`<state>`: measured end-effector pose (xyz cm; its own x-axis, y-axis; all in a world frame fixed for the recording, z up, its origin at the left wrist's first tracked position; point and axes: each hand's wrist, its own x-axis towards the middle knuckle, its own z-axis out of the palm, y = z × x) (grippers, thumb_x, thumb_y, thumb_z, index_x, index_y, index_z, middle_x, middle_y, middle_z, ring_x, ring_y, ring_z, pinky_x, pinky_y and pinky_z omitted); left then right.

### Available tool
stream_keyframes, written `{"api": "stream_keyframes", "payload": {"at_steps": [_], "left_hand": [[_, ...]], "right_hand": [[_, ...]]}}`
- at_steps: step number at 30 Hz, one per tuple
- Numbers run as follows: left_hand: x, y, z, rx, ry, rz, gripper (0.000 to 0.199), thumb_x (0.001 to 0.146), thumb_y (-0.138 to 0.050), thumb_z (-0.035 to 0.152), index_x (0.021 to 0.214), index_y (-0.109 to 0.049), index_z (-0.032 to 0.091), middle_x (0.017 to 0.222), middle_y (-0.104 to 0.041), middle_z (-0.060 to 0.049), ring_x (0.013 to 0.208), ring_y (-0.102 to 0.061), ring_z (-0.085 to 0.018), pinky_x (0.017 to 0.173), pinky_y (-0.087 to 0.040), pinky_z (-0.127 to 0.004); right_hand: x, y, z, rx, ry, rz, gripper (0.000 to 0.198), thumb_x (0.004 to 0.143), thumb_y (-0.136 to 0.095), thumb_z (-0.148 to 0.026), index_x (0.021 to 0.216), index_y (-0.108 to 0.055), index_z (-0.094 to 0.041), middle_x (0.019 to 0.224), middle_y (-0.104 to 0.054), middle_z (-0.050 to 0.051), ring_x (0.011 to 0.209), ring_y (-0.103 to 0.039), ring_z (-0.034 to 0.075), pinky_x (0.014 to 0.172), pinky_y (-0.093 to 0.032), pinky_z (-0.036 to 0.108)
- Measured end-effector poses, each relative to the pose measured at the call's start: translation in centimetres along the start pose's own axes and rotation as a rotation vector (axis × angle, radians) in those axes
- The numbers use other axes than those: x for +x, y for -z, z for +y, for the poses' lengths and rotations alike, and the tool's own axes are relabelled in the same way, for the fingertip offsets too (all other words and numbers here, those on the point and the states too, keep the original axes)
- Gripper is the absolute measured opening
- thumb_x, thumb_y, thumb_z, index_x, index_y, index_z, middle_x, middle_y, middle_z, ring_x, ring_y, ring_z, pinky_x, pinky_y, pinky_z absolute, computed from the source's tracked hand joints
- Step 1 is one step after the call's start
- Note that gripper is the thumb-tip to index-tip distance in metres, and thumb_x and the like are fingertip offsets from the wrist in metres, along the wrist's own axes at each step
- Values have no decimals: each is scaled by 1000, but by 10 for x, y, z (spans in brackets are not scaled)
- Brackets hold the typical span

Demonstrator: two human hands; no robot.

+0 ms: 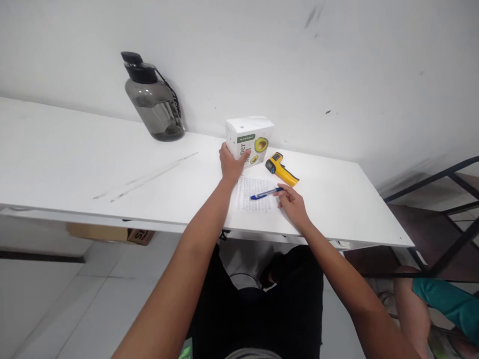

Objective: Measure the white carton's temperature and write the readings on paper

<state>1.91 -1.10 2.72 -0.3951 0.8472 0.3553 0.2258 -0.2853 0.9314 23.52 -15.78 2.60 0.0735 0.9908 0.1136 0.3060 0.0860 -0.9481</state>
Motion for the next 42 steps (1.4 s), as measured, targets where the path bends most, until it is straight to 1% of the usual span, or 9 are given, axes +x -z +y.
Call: {"api": "stream_keyframes", "payload": {"at_steps": [10, 20, 22, 25, 28, 30, 33, 38, 42], "left_hand": [[0, 0, 1, 0, 4, -4, 80, 69, -86, 54, 132, -45, 27, 134, -49, -13, 135, -48, -34, 114, -41, -52], [0, 1, 1, -10, 5, -3, 79, 68, -86, 54, 131, -46, 28, 130, -51, -12, 133, -49, -34, 112, -42, -53], [-1, 2, 3, 10, 9, -1, 77, 69, -86, 53, 130, -46, 26, 129, -51, -12, 133, -48, -34, 113, -42, -53], [-1, 3, 5, 23, 18, 5, 77, 68, -86, 51, 129, -47, 26, 127, -51, -11, 133, -48, -34, 113, -41, -53], [-2, 5, 6, 15, 38, -1, 75, 68, -86, 52, 127, -48, 26, 125, -52, -10, 129, -51, -34, 109, -44, -53], [-2, 6, 7, 15, 44, -10, 75, 69, -85, 55, 127, -48, 27, 124, -53, -10, 129, -52, -34, 108, -45, -53], [-2, 7, 8, 30, 40, -3, 74, 69, -85, 55, 127, -47, 27, 125, -53, -10, 129, -51, -34, 109, -44, -54], [0, 8, 7, 63, 51, -5, 73, 70, -84, 54, 126, -47, 27, 127, -53, -12, 131, -51, -36, 108, -45, -55], [0, 7, 7, 75, 38, -3, 71, 72, -83, 54, 126, -46, 26, 128, -53, -12, 130, -52, -35, 108, -46, -55]], "right_hand": [[1, -1, 0, -24, -46, 11, 57, 84, -58, -45, 133, -63, -15, 108, -76, 8, 60, -58, 11, 75, -55, 36], [1, -3, 0, -63, -24, -15, 71, 85, -63, -43, 152, -48, -22, 124, -74, 8, 60, -57, 11, 71, -58, 34], [7, 0, -7, -74, -93, -47, 67, 84, -65, -40, 147, -52, -21, 121, -74, 9, 58, -59, 11, 67, -57, 33], [26, 11, -27, -165, -217, -128, 52, 84, -67, -42, 129, -65, -17, 96, -77, 9, 57, -62, 15, 59, -54, 33], [51, 16, -48, -481, -130, -6, 42, 89, -62, -45, 122, -69, -21, 91, -75, 7, 76, -68, 22, 70, -53, 35], [67, 14, -57, -746, -73, 93, 43, 92, -59, -43, 130, -65, -24, 110, -73, 10, 102, -67, 27, 86, -51, 40], [87, 3, -58, -996, -151, 89, 56, 91, -61, -47, 141, -56, -21, 136, -61, 18, 130, -54, 35, 101, -43, 47], [101, -7, -45, -1013, -307, -27, 87, 83, -68, -62, 153, -39, -20, 144, -54, 19, 136, -49, 38, 103, -42, 51], [104, -4, -36, -983, -285, -59, 83, 85, -66, -61, 153, -40, -19, 142, -57, 18, 134, -52, 35, 103, -43, 47]]}}
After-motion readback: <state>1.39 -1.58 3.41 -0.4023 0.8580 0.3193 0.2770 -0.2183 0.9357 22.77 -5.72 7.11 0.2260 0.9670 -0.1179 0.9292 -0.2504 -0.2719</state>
